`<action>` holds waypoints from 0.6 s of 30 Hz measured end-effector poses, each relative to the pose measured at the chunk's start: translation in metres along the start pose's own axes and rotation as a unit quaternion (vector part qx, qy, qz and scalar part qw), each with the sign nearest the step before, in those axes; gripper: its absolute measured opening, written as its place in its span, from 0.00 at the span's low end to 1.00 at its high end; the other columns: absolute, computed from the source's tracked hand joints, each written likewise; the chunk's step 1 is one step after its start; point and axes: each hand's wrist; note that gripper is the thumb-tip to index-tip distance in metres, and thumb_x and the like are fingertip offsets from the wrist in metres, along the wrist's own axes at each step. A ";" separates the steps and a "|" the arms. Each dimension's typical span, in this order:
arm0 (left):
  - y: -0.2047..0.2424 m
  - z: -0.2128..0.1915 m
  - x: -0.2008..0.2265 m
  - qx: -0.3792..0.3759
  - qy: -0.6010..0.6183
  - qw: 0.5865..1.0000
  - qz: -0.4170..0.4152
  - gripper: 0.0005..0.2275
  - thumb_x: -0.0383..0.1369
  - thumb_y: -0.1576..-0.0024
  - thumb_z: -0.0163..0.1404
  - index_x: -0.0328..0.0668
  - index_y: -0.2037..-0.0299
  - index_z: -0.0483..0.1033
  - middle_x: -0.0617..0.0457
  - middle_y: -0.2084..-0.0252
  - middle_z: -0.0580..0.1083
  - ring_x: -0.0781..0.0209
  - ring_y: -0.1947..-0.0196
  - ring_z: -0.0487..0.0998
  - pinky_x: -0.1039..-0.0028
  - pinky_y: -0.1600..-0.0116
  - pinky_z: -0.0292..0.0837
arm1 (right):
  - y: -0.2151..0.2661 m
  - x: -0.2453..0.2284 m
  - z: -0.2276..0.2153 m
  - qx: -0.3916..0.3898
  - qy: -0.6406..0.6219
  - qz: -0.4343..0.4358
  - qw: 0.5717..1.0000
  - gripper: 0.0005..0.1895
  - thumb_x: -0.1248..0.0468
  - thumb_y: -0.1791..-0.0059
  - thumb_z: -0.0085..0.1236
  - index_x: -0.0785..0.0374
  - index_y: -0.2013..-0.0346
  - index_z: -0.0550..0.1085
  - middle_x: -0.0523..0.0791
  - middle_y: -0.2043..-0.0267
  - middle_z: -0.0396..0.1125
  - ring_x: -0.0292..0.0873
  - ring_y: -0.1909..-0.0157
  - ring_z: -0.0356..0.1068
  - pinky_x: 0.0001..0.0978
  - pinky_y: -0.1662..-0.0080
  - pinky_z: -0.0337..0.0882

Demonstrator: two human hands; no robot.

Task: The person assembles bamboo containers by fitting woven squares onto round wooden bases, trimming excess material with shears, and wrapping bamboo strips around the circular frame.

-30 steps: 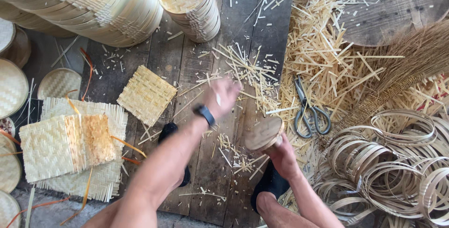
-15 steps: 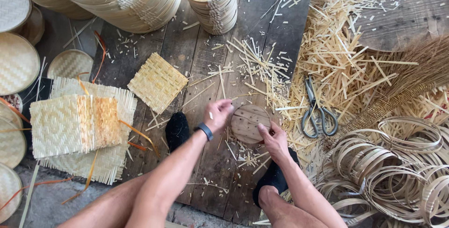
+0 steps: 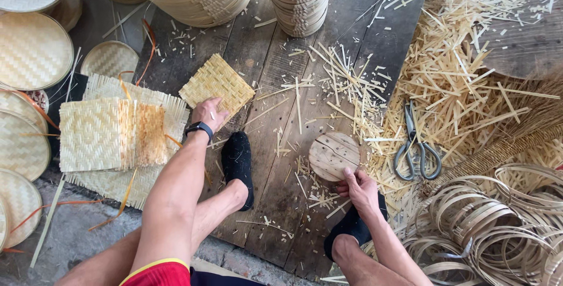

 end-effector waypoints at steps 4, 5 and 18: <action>0.009 -0.006 0.005 0.022 -0.032 0.999 0.020 0.28 0.42 0.49 0.62 0.44 0.38 0.75 0.38 0.36 0.72 0.42 0.39 0.74 0.61 0.35 0.68 | -0.001 0.003 -0.001 0.006 0.000 -0.003 1.000 0.23 0.50 0.46 0.53 0.73 0.63 0.74 0.52 0.69 0.74 0.43 0.72 0.74 0.33 0.69 0.75; 0.011 -0.002 0.010 0.050 -0.079 0.995 0.046 0.32 0.44 0.56 0.66 0.41 0.40 0.75 0.35 0.37 0.71 0.39 0.39 0.72 0.57 0.38 0.67 | 0.000 0.003 0.000 0.008 0.009 -0.004 1.000 0.23 0.50 0.46 0.53 0.73 0.63 0.74 0.52 0.69 0.74 0.43 0.72 0.74 0.33 0.69 0.75; 0.022 -0.029 0.017 0.020 -0.083 0.995 0.058 0.09 0.33 0.34 0.46 0.42 0.54 0.79 0.43 0.59 0.82 0.53 0.63 0.83 0.63 0.55 0.81 | -0.002 0.013 -0.007 -0.030 0.002 -0.041 0.999 0.22 0.52 0.45 0.52 0.73 0.62 0.73 0.51 0.68 0.73 0.42 0.70 0.73 0.32 0.67 0.76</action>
Point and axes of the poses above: each hand's wrist, its own y-axis away from the middle knuckle, its own z-axis out of the palm, x = y × z
